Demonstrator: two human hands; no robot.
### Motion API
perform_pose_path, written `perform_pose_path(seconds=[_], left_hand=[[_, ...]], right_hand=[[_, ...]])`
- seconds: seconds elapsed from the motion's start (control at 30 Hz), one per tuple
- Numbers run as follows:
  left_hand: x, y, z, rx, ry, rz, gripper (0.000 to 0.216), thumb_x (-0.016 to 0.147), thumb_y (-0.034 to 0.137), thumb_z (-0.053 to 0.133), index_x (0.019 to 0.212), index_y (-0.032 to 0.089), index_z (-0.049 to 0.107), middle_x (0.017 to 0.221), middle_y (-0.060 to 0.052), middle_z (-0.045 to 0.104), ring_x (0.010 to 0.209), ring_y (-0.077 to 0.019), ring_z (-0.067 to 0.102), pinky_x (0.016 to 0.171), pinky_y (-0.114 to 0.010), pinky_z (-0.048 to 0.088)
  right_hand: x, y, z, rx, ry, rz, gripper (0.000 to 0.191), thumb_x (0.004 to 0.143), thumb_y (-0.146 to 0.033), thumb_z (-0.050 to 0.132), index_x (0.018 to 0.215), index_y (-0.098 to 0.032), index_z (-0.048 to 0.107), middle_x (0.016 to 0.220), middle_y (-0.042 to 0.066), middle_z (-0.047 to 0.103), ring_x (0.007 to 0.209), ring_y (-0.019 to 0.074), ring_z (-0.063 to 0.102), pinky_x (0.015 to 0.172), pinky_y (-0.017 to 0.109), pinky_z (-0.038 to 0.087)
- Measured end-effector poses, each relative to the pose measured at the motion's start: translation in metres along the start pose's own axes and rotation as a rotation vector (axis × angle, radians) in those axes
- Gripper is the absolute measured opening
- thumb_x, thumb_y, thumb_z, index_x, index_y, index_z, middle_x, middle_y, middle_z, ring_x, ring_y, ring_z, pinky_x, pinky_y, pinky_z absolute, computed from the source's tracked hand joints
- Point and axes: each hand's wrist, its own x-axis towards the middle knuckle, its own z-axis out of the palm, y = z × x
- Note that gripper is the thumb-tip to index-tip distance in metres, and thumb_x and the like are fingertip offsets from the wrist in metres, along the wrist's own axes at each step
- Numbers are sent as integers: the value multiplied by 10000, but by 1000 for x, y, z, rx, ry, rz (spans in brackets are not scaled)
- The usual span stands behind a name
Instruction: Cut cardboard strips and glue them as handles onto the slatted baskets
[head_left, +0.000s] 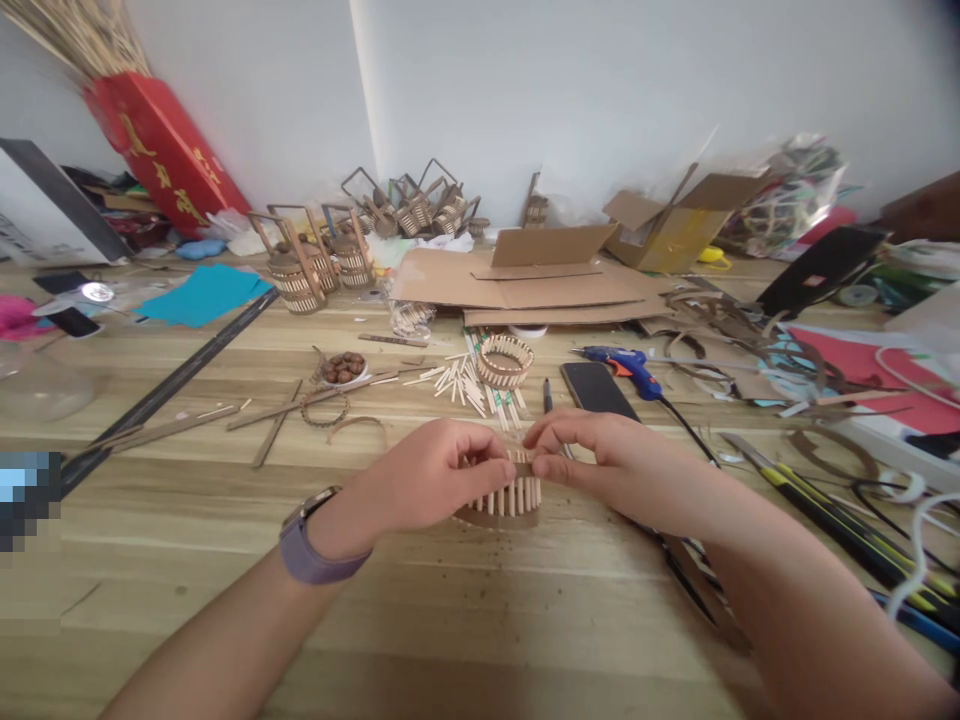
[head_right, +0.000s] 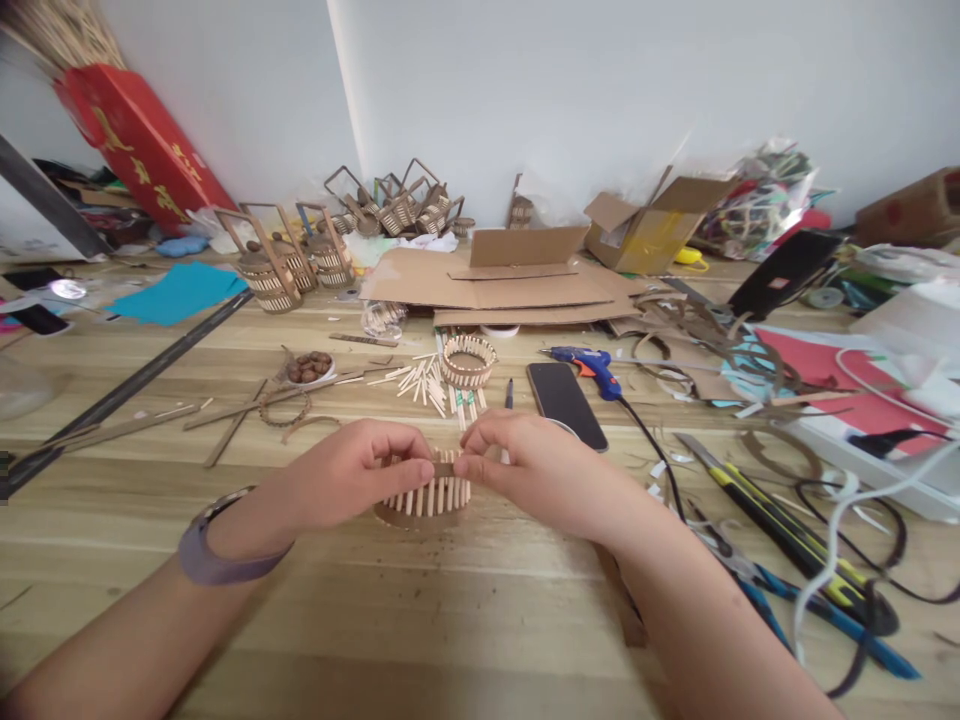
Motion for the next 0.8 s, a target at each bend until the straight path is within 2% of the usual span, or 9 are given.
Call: perform_pose_path(seconds=[0.2,0.37,0.43,0.53,0.7,0.8], left_hand=[[-3,7,4,224,99,92,256,916,348,528,743,178,611,623,45,533,567,-97,451,521,-227,293],[-7,13,10,409,225,209,282,908,273,545,643,176,545,602,41,512,628,-119,466,621,-250,324],[-9,16,10,431,237,226,273,911,267,548,653,176,549,605,43,516,637,-122,469,649,-257,330],[-14,22,7,431,250,227,240,917,251,537,694,180,589,628,44,538,651,-124,487,677,-265,341],[-19,26,-1,447,268,223,246,935,270,514,738,176,627,675,29,577,675,-134,509,667,-271,348],[-19,24,-2,418,253,249,221,930,262,532,747,182,629,703,27,578,722,-140,526,680,-266,358]], right_hand=[[-3,-2,1,-75,72,-33,291,905,-419,482,803,-210,657,1116,97,675,1039,253,619,927,409,454],[-4,-3,7,-201,150,-18,156,848,-350,594,848,-218,677,1254,95,636,1182,272,585,999,440,448],[-4,1,10,-311,201,18,197,822,-335,630,965,-210,683,1289,117,624,1237,311,550,1041,513,410],[-7,13,10,-456,295,36,356,790,-314,661,1125,-194,648,1319,144,609,1278,357,511,1080,613,330],[-19,17,-1,-409,343,-139,537,782,-477,686,1249,-240,569,1332,116,603,1315,337,481,1109,619,293],[-25,7,-4,-372,356,-208,478,833,-519,636,1237,-270,576,1375,111,573,1346,318,452,1121,622,266]])
